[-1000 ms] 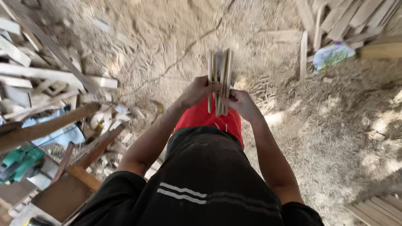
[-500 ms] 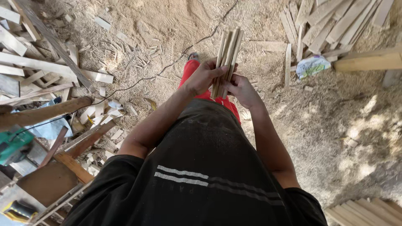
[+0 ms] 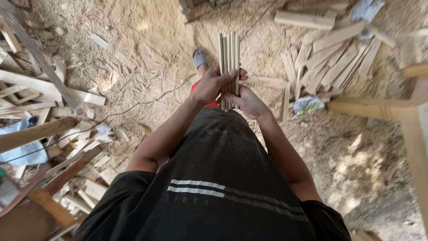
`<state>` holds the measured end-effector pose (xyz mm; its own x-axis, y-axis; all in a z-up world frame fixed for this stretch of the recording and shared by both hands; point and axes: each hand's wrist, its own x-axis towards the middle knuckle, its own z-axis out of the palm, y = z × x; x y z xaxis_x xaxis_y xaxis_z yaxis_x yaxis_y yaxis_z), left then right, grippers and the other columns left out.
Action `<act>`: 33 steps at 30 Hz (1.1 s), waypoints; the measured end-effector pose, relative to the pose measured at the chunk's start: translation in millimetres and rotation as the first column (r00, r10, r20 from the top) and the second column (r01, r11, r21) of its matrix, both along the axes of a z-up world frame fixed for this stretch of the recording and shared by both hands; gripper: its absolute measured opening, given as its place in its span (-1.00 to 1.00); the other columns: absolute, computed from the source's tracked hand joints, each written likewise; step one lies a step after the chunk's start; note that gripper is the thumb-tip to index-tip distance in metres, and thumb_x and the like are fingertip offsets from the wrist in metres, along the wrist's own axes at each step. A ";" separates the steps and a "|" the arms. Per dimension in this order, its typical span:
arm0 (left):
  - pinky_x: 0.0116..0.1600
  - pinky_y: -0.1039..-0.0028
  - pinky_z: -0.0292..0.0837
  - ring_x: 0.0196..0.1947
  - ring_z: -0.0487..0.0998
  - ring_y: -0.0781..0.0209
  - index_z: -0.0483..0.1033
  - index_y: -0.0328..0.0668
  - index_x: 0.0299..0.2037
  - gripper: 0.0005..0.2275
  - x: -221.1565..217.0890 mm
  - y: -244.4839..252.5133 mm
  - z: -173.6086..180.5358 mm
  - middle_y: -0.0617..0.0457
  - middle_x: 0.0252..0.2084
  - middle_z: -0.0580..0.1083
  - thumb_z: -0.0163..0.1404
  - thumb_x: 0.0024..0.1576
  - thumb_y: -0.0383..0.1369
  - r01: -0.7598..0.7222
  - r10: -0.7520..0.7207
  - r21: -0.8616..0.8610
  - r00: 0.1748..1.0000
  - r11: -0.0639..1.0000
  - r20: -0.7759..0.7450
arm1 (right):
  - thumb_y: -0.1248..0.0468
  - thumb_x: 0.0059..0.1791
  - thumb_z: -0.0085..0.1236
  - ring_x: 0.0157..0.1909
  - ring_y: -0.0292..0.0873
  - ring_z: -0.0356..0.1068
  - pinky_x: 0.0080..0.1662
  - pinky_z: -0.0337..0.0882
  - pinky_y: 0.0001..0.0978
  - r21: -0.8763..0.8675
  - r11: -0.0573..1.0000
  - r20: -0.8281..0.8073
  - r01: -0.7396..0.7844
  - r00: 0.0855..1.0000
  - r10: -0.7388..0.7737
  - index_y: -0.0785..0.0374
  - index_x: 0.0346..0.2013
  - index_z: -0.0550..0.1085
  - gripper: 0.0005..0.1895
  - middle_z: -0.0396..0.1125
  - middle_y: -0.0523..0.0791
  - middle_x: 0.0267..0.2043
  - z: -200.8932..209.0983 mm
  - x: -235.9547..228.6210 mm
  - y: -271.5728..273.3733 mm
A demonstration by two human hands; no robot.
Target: The person picks up thin wooden sticks from the ground and feeds them into a woodworking machine. They align the sticks against a guide and push them through while wood shavings accumulate on the table.
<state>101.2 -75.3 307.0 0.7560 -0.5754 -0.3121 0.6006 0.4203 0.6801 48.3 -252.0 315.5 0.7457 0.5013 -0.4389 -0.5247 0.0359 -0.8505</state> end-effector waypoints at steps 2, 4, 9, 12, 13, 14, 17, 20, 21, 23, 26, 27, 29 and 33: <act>0.28 0.14 0.56 0.23 0.54 -0.07 0.35 -0.46 0.23 -0.68 30.1 2.7 -4.4 -0.19 0.15 0.51 -0.07 0.36 -0.37 -0.021 0.020 -0.030 0.999 0.999 -0.028 | 0.20 0.14 0.06 -0.27 -0.14 0.51 -0.18 0.55 -0.32 0.023 0.999 -0.034 -0.033 0.999 0.034 0.46 0.03 0.42 -0.67 0.48 -0.03 -0.24 -0.3 35.4 0.0; 0.26 0.12 0.56 0.22 0.54 -0.04 0.34 -0.44 0.22 -0.66 66.8 8.2 -3.9 -0.16 0.14 0.52 -0.04 0.32 -0.35 -0.048 0.043 -0.067 0.995 0.997 -0.087 | 0.14 0.14 0.08 -0.23 -0.16 0.50 -0.16 0.53 -0.37 0.096 0.994 -0.098 -0.058 0.993 0.068 0.43 0.07 0.41 -0.61 0.45 -0.05 -0.21 2.7 77.4 -5.8; 0.34 0.02 0.30 0.34 0.29 -0.21 -0.02 -0.46 0.41 -0.19 159.2 48.5 28.5 -0.39 0.35 0.21 0.27 0.10 -0.26 -0.350 0.050 0.552 0.873 0.757 0.484 | 0.01 0.04 0.14 -0.30 -0.16 0.52 -0.21 0.59 -0.32 -0.121 0.955 -0.158 -0.271 0.955 0.251 0.40 -0.03 0.46 -0.53 0.49 -0.02 -0.28 21.4 184.3 -26.9; 0.36 -0.09 0.09 0.40 0.15 -0.35 -0.10 -0.30 0.44 -0.01 198.6 76.4 50.9 -0.37 0.43 0.09 0.33 -0.06 -0.07 -0.579 -0.477 0.715 0.537 0.390 0.695 | -0.02 0.04 0.11 -0.30 -0.20 0.53 -0.21 0.59 -0.33 -0.322 0.852 -0.178 -0.414 0.910 0.375 0.36 -0.04 0.46 -0.53 0.50 -0.03 -0.27 25.7 239.0 -27.9; 0.37 -0.11 0.03 0.41 0.14 -0.39 -0.08 -0.21 0.44 0.00 206.0 78.9 54.1 -0.33 0.43 0.10 0.32 -0.10 0.00 -0.621 -0.653 0.715 0.403 0.319 0.641 | -0.02 0.05 0.10 -0.29 -0.22 0.54 -0.20 0.59 -0.35 -0.401 0.789 -0.197 -0.466 0.885 0.423 0.34 -0.04 0.46 -0.54 0.50 -0.03 -0.26 25.1 255.7 -27.3; 0.40 -0.07 -0.02 0.41 0.20 -0.35 -0.06 -0.17 0.46 -0.03 211.2 74.8 53.8 -0.32 0.43 0.15 0.27 -0.07 0.01 -0.616 -0.712 0.693 0.288 0.374 0.640 | -0.02 0.06 0.09 -0.31 -0.21 0.54 -0.21 0.60 -0.35 -0.374 0.761 -0.209 -0.530 0.848 0.487 0.36 -0.06 0.47 -0.54 0.51 -0.01 -0.27 24.0 266.9 -28.8; 0.45 0.00 -0.02 0.29 0.39 -0.18 0.04 -0.09 0.47 -0.17 235.8 61.6 38.8 -0.23 0.28 0.34 0.17 0.02 -0.05 -0.562 -0.861 0.721 0.031 0.405 0.507 | 0.01 0.06 0.10 -0.36 -0.20 0.54 -0.24 0.61 -0.36 -0.294 0.681 -0.229 -0.670 0.741 0.631 0.40 -0.09 0.48 -0.55 0.52 0.02 -0.29 12.7 305.7 -19.4; 0.26 0.04 0.33 -0.03 0.57 0.00 0.27 -0.16 0.29 -0.49 261.6 50.0 9.9 -0.09 -0.07 0.51 0.12 0.17 -0.20 -0.433 -0.958 0.870 0.045 0.237 0.284 | 0.07 0.03 0.16 -0.36 -0.21 0.55 -0.28 0.61 -0.36 -0.202 0.698 -0.258 -0.687 0.724 0.639 0.42 -0.08 0.46 -0.58 0.53 0.01 -0.28 1.4 329.2 -20.6; 0.07 0.09 0.46 -0.13 0.59 0.01 0.34 -0.17 0.16 -0.66 266.4 47.2 0.5 -0.08 -0.15 0.52 0.09 0.26 -0.24 -0.387 -0.946 0.886 0.090 0.256 0.313 | 0.10 0.02 0.20 -0.35 -0.21 0.55 -0.28 0.60 -0.36 -0.169 0.731 -0.253 -0.661 0.746 0.616 0.43 -0.07 0.45 -0.58 0.53 0.02 -0.27 -2.1 334.3 -24.1; -0.23 0.16 0.56 -0.33 0.60 0.01 0.40 -0.20 -0.03 -0.80 282.6 36.0 -16.4 -0.09 -0.28 0.52 0.07 0.31 -0.28 -0.308 -0.917 0.911 0.201 0.276 0.346 | 0.14 -0.02 0.25 -0.35 -0.23 0.54 -0.28 0.59 -0.39 -0.155 0.787 -0.227 -0.597 0.797 0.559 0.39 -0.01 0.43 -0.57 0.53 0.00 -0.25 -8.0 359.0 -39.9; -0.44 0.12 0.50 -0.52 0.58 -0.06 0.38 -0.21 -0.15 -0.82 299.3 18.7 -31.4 -0.11 -0.38 0.53 0.08 0.19 -0.31 -0.317 -0.832 0.917 0.418 0.243 0.365 | 0.20 -0.05 0.31 -0.34 -0.27 0.52 -0.26 0.59 -0.42 -0.107 0.874 -0.204 -0.473 0.871 0.446 0.29 0.12 0.41 -0.51 0.51 -0.07 -0.20 -22.0 396.9 -67.2; -0.42 0.07 0.48 -0.50 0.57 -0.12 0.39 -0.18 -0.16 -0.83 301.9 9.6 -36.0 -0.10 -0.39 0.53 0.08 0.16 -0.34 -0.367 -0.793 0.900 0.463 0.234 0.396 | 0.23 -0.05 0.33 -0.33 -0.27 0.51 -0.25 0.59 -0.41 -0.046 0.927 -0.258 -0.373 0.900 0.350 0.31 0.13 0.43 -0.51 0.51 -0.07 -0.19 -30.0 406.2 -76.2; -0.39 0.00 0.45 -0.47 0.56 -0.19 0.38 -0.17 -0.18 -0.83 317.7 -11.8 -42.7 -0.11 -0.41 0.53 0.08 0.11 -0.35 -0.393 -0.730 0.897 0.550 0.203 0.406 | 0.27 -0.05 0.36 -0.31 -0.24 0.51 -0.23 0.59 -0.37 0.057 0.983 -0.337 -0.173 0.924 0.182 0.33 0.13 0.45 -0.51 0.49 -0.07 -0.18 -44.2 426.0 -97.2; -0.43 0.05 0.44 -0.49 0.54 -0.14 0.35 -0.16 -0.13 -0.77 361.5 -57.4 -65.8 -0.10 -0.39 0.52 0.07 0.11 -0.29 -0.425 -0.643 0.895 0.651 0.132 0.404 | 0.31 -0.02 0.34 -0.29 -0.19 0.53 -0.25 0.60 -0.34 0.098 0.995 -0.351 -0.031 0.934 0.063 0.35 0.10 0.46 -0.57 0.48 -0.05 -0.18 -72.5 480.4 -136.9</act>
<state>462.7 -132.7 241.2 0.9330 -0.3266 -0.1514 -0.2157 -0.8439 0.4912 528.7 -388.9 243.0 0.5252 0.5814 -0.6214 -0.7937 0.0711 -0.6042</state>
